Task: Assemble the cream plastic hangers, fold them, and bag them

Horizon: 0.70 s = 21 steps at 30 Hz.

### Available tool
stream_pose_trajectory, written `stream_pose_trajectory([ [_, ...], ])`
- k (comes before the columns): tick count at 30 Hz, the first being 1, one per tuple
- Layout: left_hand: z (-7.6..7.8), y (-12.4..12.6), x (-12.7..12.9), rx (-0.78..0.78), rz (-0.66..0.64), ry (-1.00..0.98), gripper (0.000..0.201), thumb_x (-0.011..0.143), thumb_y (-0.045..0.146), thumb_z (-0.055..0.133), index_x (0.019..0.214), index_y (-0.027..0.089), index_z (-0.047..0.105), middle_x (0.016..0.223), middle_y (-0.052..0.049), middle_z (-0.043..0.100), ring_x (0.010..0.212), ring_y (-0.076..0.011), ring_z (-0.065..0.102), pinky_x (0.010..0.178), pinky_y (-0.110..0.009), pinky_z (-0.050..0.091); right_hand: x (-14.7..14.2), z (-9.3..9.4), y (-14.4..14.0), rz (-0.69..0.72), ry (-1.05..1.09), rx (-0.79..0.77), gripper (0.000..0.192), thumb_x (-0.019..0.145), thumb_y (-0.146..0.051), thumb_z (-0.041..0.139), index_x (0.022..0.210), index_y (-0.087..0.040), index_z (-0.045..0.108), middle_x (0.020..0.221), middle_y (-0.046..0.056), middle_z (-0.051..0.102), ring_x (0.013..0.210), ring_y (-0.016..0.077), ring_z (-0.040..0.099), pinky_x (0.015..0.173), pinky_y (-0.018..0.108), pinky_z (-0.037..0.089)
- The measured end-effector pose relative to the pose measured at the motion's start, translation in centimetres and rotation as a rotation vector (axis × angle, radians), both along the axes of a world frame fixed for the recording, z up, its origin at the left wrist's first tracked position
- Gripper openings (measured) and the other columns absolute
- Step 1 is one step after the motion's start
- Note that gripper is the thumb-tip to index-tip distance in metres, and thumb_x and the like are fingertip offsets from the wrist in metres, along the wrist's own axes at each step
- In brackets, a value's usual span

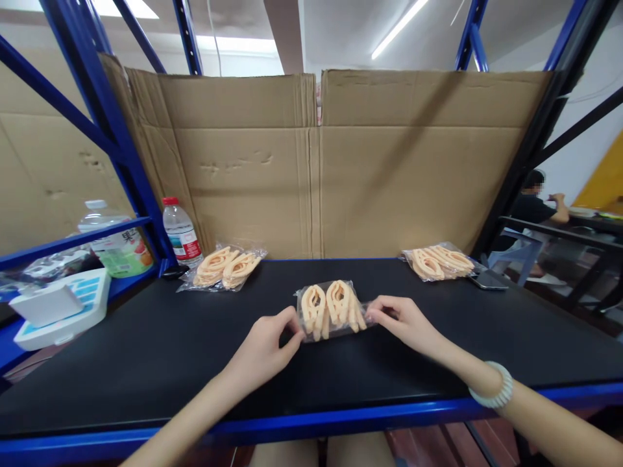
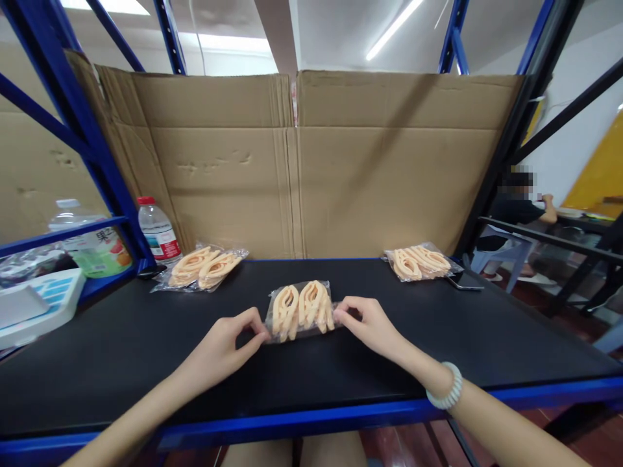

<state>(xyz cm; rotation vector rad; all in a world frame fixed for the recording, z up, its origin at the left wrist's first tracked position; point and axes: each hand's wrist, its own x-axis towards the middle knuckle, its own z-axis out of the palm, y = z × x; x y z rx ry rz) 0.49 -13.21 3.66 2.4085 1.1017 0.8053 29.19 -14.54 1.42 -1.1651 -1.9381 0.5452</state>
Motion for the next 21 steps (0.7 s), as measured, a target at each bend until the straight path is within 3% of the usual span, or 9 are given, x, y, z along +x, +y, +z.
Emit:
stream_pose_trajectory([
  [3, -0.9, -2.0, -0.2, -0.122, 0.062, -0.173, 0.011, 0.084, 0.019, 0.049, 0.074, 0.022, 0.045, 0.066, 0.003, 0.065, 0.064, -0.0150, 0.065, 0.065, -0.025, 0.047, -1.1, -0.6, -2.1, -0.033, 0.147, -0.156, 0.031, 0.090, -0.037, 0.053, 0.067, -0.016, 0.054, 0.067, 0.002, 0.063, 0.066, 0.0157, 0.062, 0.062, 0.027, 0.048],
  [7, -2.5, -3.7, -0.2, -0.023, 0.108, -0.195, 0.006, 0.087, 0.024, 0.046, 0.086, 0.024, 0.040, 0.056, 0.008, 0.060, 0.052, -0.0135, 0.059, 0.058, -0.022, 0.045, -1.9, -1.0, -3.9, -0.065, 0.202, -0.208, 0.027, 0.088, -0.035, 0.054, 0.068, -0.018, 0.048, 0.062, 0.000, 0.062, 0.061, 0.0152, 0.063, 0.059, 0.025, 0.048],
  [11, -3.8, -4.1, 0.4, 0.123, 0.207, -0.088, 0.019, 0.088, 0.024, 0.043, 0.107, 0.024, 0.039, 0.052, 0.010, 0.050, 0.041, -0.0126, 0.051, 0.047, -0.019, 0.039, -2.0, -1.9, -4.5, -0.181, 0.088, -0.058, 0.009, 0.088, -0.026, 0.052, 0.091, -0.020, 0.046, 0.058, -0.006, 0.058, 0.052, 0.0136, 0.058, 0.055, 0.024, 0.046],
  [14, -4.3, -4.3, 0.9, 0.252, 0.281, 0.103, 0.022, 0.087, 0.018, 0.041, 0.108, 0.025, 0.044, 0.055, 0.008, 0.051, 0.040, -0.0126, 0.053, 0.043, -0.019, 0.032, -2.1, -2.7, -4.8, -0.227, -0.096, 0.110, 0.018, 0.091, -0.020, 0.046, 0.109, -0.021, 0.045, 0.062, -0.006, 0.054, 0.052, 0.0132, 0.054, 0.055, 0.024, 0.045],
  [16, -4.5, -4.5, 1.1, 0.314, 0.295, 0.221, 0.017, 0.087, 0.014, 0.040, 0.096, 0.024, 0.049, 0.056, 0.006, 0.054, 0.042, -0.0132, 0.055, 0.042, -0.020, 0.029, -2.1, -3.0, -4.9, -0.195, -0.195, 0.169, 0.013, 0.094, -0.018, 0.041, 0.100, -0.022, 0.052, 0.069, -0.002, 0.057, 0.059, 0.0140, 0.056, 0.060, 0.025, 0.047],
  [18, -4.5, -4.8, 1.1, 0.357, 0.295, 0.264, 0.016, 0.088, 0.013, 0.040, 0.087, 0.024, 0.052, 0.059, 0.004, 0.058, 0.046, -0.0139, 0.058, 0.043, -0.020, 0.030, -2.1, -3.0, -5.1, -0.150, -0.258, 0.201, 0.020, 0.095, -0.016, 0.037, 0.087, -0.021, 0.055, 0.075, 0.001, 0.058, 0.067, 0.0155, 0.058, 0.065, 0.027, 0.048],
  [21, -4.7, -5.1, 0.7, 0.433, 0.290, 0.227, 0.019, 0.090, 0.015, 0.039, 0.084, 0.023, 0.056, 0.066, 0.000, 0.060, 0.054, -0.0158, 0.061, 0.049, -0.023, 0.039, -1.9, -2.6, -5.4, -0.111, -0.296, 0.219, 0.027, 0.096, -0.014, 0.035, 0.086, -0.021, 0.059, 0.075, 0.003, 0.058, 0.071, 0.0170, 0.059, 0.067, 0.029, 0.050],
])
